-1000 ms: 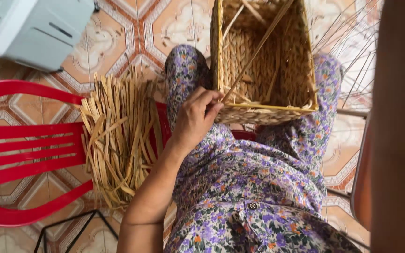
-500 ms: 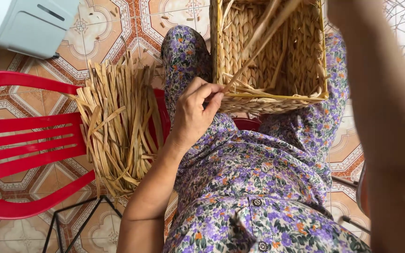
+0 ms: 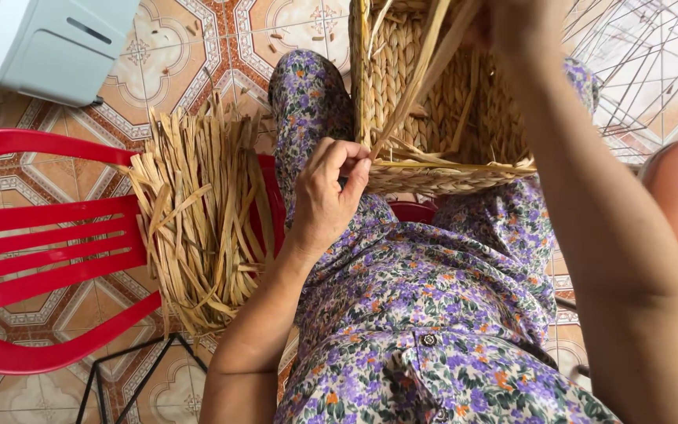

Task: The person trims dried plant stalks with shears, peels them into strips, and weaves them into the frame of a rectangular basket. They continue by splitting additional stalks into thinner pieces and threading them through the weave to build the basket's sides.

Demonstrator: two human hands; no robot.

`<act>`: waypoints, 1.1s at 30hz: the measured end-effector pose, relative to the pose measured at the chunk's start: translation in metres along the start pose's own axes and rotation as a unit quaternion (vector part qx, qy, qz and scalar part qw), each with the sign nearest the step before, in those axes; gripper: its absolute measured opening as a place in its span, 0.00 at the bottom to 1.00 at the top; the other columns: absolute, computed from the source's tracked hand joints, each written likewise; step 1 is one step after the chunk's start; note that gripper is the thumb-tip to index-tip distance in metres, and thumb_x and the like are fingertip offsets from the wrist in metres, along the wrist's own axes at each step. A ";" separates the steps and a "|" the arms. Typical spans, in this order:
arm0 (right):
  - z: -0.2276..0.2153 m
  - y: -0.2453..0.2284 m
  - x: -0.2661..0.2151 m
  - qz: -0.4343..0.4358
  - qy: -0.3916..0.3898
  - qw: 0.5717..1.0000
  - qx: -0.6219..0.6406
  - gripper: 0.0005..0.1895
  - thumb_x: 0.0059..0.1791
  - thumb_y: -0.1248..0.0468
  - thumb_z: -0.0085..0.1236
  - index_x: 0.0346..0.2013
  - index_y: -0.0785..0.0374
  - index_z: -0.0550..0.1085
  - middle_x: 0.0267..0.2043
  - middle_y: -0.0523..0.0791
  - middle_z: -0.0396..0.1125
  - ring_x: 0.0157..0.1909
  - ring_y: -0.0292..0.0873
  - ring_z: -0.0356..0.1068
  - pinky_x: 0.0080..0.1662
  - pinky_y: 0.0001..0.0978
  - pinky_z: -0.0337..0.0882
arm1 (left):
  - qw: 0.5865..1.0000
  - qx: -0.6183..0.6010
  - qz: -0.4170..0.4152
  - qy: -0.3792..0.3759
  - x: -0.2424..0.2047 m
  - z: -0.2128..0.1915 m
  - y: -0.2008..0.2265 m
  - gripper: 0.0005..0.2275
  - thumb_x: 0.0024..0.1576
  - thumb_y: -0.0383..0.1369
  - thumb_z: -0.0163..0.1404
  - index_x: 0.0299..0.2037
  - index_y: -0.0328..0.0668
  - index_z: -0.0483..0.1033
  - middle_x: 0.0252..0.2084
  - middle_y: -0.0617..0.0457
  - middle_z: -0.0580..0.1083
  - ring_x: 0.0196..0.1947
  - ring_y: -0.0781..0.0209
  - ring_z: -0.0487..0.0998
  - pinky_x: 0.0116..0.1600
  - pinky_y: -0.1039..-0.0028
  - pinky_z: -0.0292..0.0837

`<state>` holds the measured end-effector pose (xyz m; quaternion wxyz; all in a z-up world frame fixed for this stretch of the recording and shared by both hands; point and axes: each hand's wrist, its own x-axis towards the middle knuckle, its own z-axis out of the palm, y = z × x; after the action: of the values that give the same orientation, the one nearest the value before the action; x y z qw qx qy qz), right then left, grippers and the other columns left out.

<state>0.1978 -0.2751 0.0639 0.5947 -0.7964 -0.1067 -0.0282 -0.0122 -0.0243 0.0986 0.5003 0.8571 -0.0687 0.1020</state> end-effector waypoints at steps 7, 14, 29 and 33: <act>0.043 -0.054 -0.050 0.197 -0.216 0.940 0.179 0.07 0.57 0.60 0.56 0.37 0.59 0.76 0.30 0.41 0.74 0.30 0.32 0.74 0.31 0.23 0.73 | 1.000 -0.009 0.019 -0.016 -0.003 -0.003 -0.002 0.04 0.61 0.24 0.55 0.44 0.37 0.74 0.41 0.54 0.73 0.39 0.63 0.82 0.45 0.73 0.83; 0.044 -0.043 -0.054 0.205 -0.197 0.952 0.110 0.10 0.53 0.59 0.61 0.39 0.64 0.77 0.32 0.42 0.75 0.31 0.33 0.75 0.33 0.25 0.77 | 1.000 0.029 0.001 -0.010 0.000 0.006 -0.001 0.07 0.58 0.25 0.60 0.42 0.39 0.75 0.40 0.54 0.71 0.39 0.64 0.81 0.42 0.75 0.82; 0.059 -0.036 -0.060 0.246 -0.223 0.937 0.108 0.10 0.53 0.60 0.62 0.40 0.65 0.79 0.29 0.42 0.74 0.26 0.32 0.71 0.29 0.23 0.72 | 0.999 0.041 0.027 -0.019 0.003 0.003 -0.006 0.15 0.56 0.21 0.60 0.47 0.39 0.67 0.43 0.53 0.69 0.36 0.65 0.76 0.40 0.72 0.81; 0.063 -0.038 -0.067 0.281 -0.238 0.922 0.120 0.11 0.52 0.60 0.62 0.42 0.66 0.79 0.28 0.43 0.74 0.24 0.32 0.70 0.28 0.24 0.72 | 0.997 -0.033 0.029 -0.071 0.006 -0.014 -0.001 0.12 0.57 0.21 0.57 0.49 0.38 0.70 0.44 0.53 0.70 0.40 0.65 0.78 0.45 0.73 0.85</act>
<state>0.1195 -0.2140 0.0694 0.6267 -0.6993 -0.0189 0.3434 -0.0075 -0.0113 0.1058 0.5192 0.8427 -0.1324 0.0536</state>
